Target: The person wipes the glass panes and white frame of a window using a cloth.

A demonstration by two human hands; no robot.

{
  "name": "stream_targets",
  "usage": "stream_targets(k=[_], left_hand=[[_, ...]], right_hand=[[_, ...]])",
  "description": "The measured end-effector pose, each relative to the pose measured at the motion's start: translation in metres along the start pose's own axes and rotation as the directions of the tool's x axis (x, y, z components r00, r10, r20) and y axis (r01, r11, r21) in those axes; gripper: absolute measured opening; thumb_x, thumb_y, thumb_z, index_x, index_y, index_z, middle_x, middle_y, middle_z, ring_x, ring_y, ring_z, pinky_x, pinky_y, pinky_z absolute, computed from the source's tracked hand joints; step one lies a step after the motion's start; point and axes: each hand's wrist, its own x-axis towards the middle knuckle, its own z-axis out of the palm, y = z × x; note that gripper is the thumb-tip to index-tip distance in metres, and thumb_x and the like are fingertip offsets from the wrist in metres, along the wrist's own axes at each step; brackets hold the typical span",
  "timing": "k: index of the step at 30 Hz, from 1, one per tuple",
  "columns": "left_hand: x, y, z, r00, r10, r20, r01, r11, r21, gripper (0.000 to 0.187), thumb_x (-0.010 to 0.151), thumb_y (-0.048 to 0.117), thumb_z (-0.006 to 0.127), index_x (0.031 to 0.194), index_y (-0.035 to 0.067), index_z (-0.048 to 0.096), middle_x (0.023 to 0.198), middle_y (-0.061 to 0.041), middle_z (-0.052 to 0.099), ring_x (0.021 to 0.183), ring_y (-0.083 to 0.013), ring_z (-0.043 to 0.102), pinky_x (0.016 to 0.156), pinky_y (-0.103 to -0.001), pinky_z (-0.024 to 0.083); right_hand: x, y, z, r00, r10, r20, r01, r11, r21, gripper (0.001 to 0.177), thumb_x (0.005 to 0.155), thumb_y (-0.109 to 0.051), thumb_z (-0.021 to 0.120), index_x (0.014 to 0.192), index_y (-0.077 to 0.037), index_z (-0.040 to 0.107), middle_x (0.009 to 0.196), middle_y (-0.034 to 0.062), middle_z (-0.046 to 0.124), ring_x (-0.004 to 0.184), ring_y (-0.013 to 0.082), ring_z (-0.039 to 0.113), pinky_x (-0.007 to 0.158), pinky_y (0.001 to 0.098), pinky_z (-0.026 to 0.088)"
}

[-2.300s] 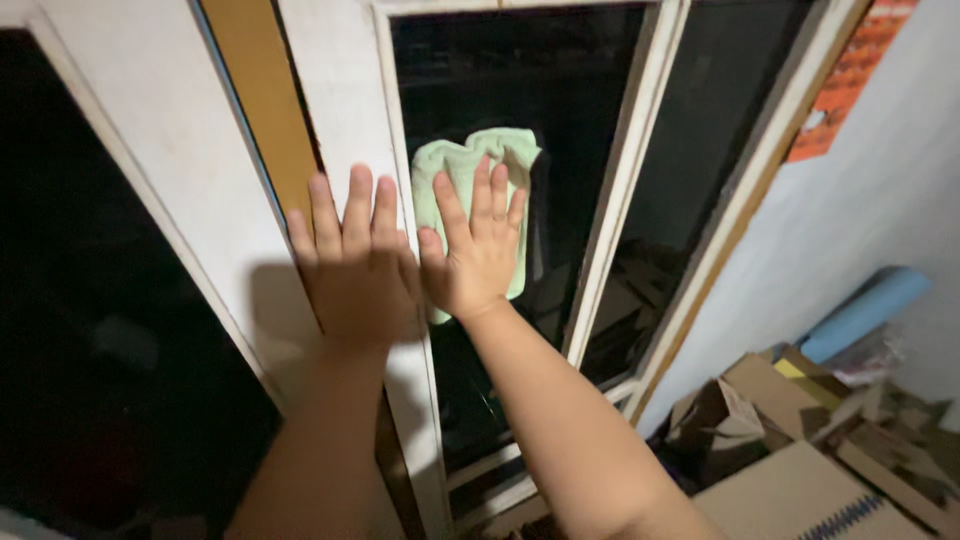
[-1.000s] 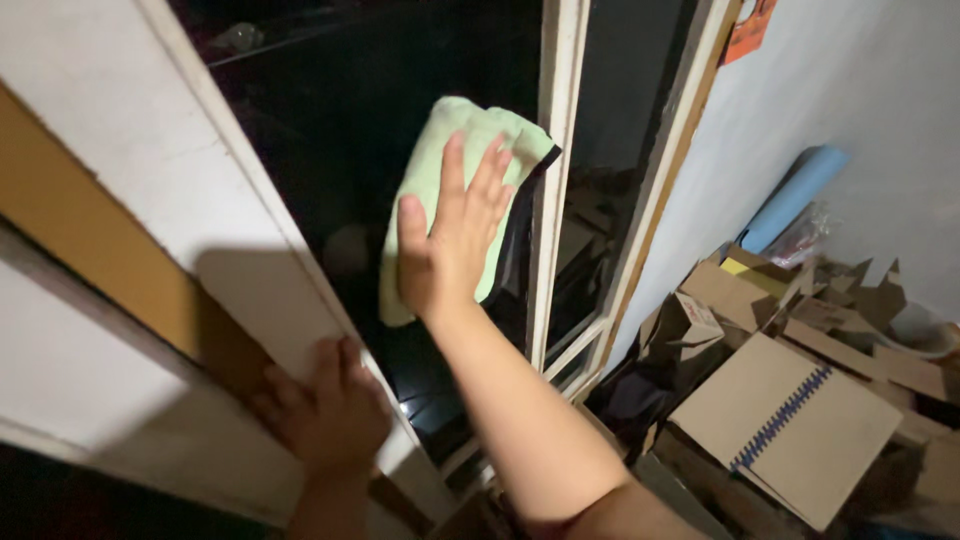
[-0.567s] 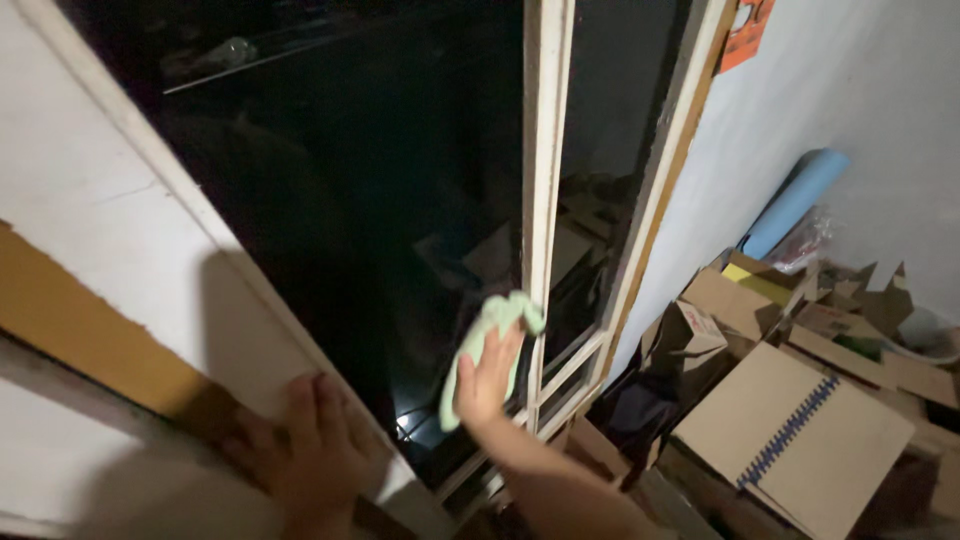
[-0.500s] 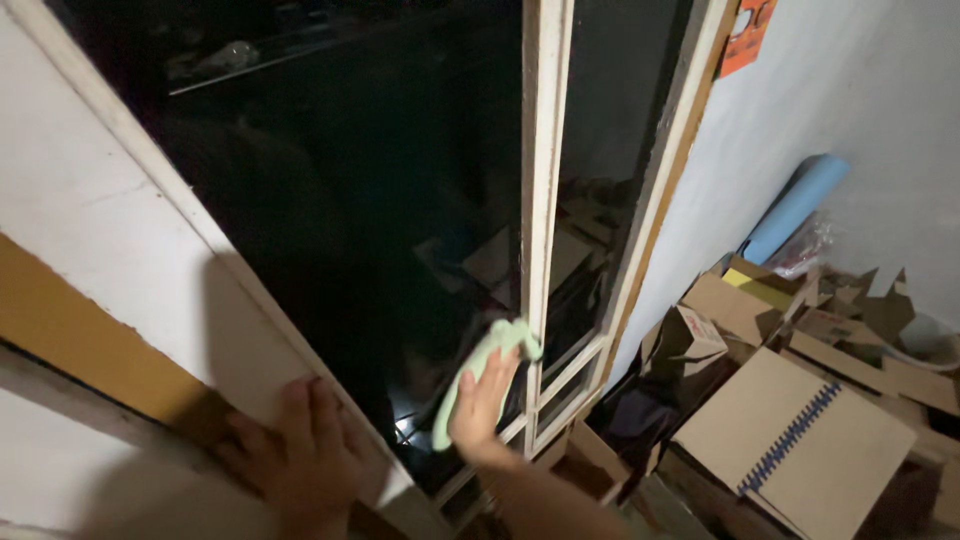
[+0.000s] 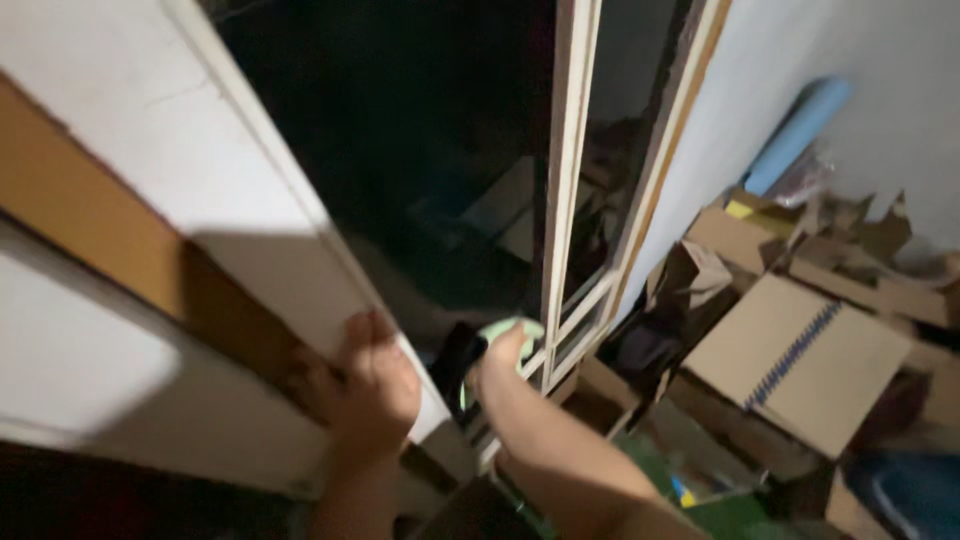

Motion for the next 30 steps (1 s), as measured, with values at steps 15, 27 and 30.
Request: stream_targets(k=[15, 27, 30], left_hand=[[0.014, -0.011, -0.017, 0.999, -0.033, -0.04, 0.023, 0.974, -0.226, 0.03, 0.108, 0.02, 0.059, 0.134, 0.009, 0.069, 0.158, 0.004, 0.049, 0.131, -0.0542, 0.048, 0.106, -0.066, 0.038], [-0.002, -0.015, -0.006, 0.993, -0.013, 0.12, 0.038, 0.978, -0.204, 0.042, 0.1, 0.026, 0.065, 0.136, 0.006, 0.073, 0.159, -0.002, 0.051, 0.129, -0.0582, 0.039, 0.099, -0.061, 0.031], [-0.011, -0.011, 0.0, 0.997, 0.042, 0.067, -0.037, 0.997, -0.073, 0.046, 0.102, 0.027, 0.066, 0.143, 0.006, 0.074, 0.166, -0.002, 0.047, 0.146, -0.0583, 0.023, 0.12, -0.065, 0.016]], right_hand=[[-0.183, -0.006, 0.129, 0.097, -0.766, 0.635, 0.941, -0.137, -0.309, 0.064, 0.113, -0.041, 0.03, 0.168, -0.011, 0.022, 0.175, 0.0235, 0.011, 0.163, 0.0422, 0.011, 0.13, 0.0487, 0.005], [0.03, 0.066, -0.063, 0.209, -0.748, 0.63, 0.906, -0.095, -0.413, 0.064, 0.112, -0.04, 0.027, 0.164, -0.004, 0.022, 0.174, 0.0204, 0.011, 0.162, 0.0374, 0.011, 0.131, 0.0466, 0.008], [0.083, 0.088, -0.106, 0.539, -0.76, 0.364, 0.801, 0.329, -0.5, 0.069, 0.107, -0.048, 0.031, 0.164, -0.01, 0.018, 0.174, 0.0132, 0.007, 0.16, 0.029, 0.007, 0.128, 0.0409, 0.006]])
